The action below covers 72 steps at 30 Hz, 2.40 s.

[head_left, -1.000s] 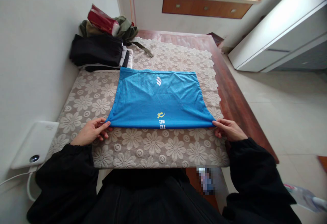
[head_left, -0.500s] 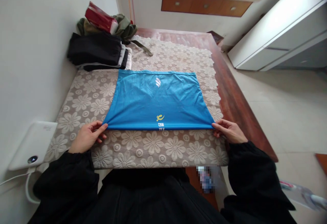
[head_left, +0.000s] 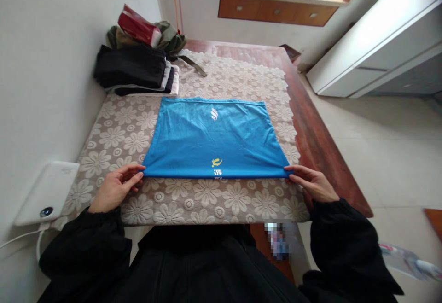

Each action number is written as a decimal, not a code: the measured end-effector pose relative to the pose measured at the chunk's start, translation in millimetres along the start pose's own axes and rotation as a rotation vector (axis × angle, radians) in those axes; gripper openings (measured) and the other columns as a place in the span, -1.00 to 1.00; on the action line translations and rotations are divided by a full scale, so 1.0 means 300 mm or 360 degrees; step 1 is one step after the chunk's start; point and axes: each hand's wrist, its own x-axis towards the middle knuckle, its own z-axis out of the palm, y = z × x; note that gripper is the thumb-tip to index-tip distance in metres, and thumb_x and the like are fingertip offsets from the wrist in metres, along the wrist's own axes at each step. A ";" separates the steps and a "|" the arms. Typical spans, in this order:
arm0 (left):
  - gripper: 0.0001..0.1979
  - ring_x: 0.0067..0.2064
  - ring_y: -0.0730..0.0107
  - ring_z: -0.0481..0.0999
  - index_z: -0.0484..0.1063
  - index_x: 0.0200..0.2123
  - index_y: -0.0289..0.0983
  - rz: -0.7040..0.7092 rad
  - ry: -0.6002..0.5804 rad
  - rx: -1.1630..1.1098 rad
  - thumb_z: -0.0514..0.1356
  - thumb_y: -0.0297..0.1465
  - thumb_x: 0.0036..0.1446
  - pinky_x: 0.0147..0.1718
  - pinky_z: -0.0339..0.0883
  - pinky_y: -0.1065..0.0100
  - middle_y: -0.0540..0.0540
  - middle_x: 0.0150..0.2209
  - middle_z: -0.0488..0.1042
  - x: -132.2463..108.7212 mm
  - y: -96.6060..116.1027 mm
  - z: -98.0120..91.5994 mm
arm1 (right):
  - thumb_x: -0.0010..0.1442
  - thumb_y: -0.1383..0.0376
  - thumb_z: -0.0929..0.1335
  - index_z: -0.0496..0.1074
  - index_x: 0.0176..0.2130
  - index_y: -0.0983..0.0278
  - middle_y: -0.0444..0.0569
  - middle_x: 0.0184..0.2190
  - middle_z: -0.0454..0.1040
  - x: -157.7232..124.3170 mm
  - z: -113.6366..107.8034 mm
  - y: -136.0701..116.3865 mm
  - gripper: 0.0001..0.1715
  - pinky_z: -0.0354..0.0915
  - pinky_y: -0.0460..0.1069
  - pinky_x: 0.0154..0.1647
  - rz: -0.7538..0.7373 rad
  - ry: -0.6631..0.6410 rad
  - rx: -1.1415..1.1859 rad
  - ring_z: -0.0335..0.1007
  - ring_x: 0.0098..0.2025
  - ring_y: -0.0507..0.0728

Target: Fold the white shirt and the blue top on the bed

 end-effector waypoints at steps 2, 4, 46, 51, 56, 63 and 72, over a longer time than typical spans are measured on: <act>-0.38 -0.13 0.17 0.67 0.65 -0.09 -0.21 0.0065 -0.0003 0.0030 0.55 -0.02 -0.22 -0.24 0.63 0.33 -0.15 -0.09 0.70 -0.002 -0.008 -0.008 | -0.15 -0.22 0.73 0.70 -0.02 0.19 0.05 -0.17 0.71 -0.008 -0.002 0.009 -0.15 0.61 0.03 -0.17 -0.0039 -0.0046 0.0049 0.67 -0.22 0.21; -0.39 -0.07 0.13 0.69 0.65 -0.08 -0.20 0.0098 0.0031 0.0047 0.54 -0.05 -0.21 -0.07 0.64 0.26 -0.15 0.00 0.70 0.003 -0.011 -0.010 | -0.14 -0.19 0.74 0.70 -0.02 0.18 0.06 -0.12 0.72 -0.007 0.007 0.012 -0.18 0.62 0.03 -0.14 -0.0109 -0.0018 0.0068 0.67 -0.18 0.22; -0.51 0.35 -0.12 0.48 0.40 0.33 -0.30 0.0812 0.0410 0.1096 0.18 -0.27 0.42 0.44 0.28 -0.05 -0.34 0.37 0.44 0.503 0.370 0.195 | 0.24 0.17 0.43 0.56 0.16 0.29 0.29 0.20 0.54 0.631 0.153 -0.369 -0.47 0.39 0.36 0.33 -0.0571 0.0641 -0.1142 0.48 0.25 0.47; -0.35 0.59 -0.12 0.12 0.22 0.54 -0.28 0.1189 -0.0157 0.1442 0.03 -0.13 0.52 0.59 -0.04 -0.17 -0.25 0.57 0.20 0.400 0.427 0.466 | 0.52 -0.02 0.25 0.35 0.46 0.26 0.19 0.49 0.30 0.530 0.473 -0.469 -0.29 0.19 0.38 0.54 -0.1312 -0.0046 -0.1401 0.19 0.53 0.40; -0.24 0.67 -0.12 -0.15 0.02 0.62 -0.36 0.1323 -0.0310 0.1590 -0.08 -0.10 0.53 0.62 -0.32 -0.25 -0.26 0.64 -0.04 0.412 0.376 0.622 | 0.49 -0.24 0.21 0.03 0.63 0.25 0.10 0.66 -0.11 0.527 0.658 -0.435 0.02 -0.32 0.55 0.61 -0.1277 -0.0226 -0.1689 -0.32 0.68 0.49; -0.11 0.67 -0.12 -0.24 -0.07 0.63 -0.37 0.1322 -0.0338 0.1625 -0.05 0.07 0.48 0.61 -0.46 -0.21 -0.25 0.66 -0.13 0.451 0.316 0.621 | 0.35 -0.53 0.13 -0.10 0.65 0.32 0.17 0.67 -0.22 0.568 0.638 -0.374 0.36 -0.42 0.51 0.63 -0.1199 -0.0303 -0.1776 -0.39 0.68 0.52; 0.05 0.65 -0.35 -0.28 -0.14 0.66 -0.18 0.1471 -0.0462 0.1509 0.03 0.30 0.36 0.56 -0.56 -0.31 -0.18 0.67 -0.15 0.505 0.281 0.614 | 0.18 -0.67 0.12 -0.24 0.68 0.26 0.11 0.68 -0.29 0.594 0.619 -0.349 0.57 -0.51 0.58 0.59 -0.1382 -0.0370 -0.1684 -0.43 0.66 0.63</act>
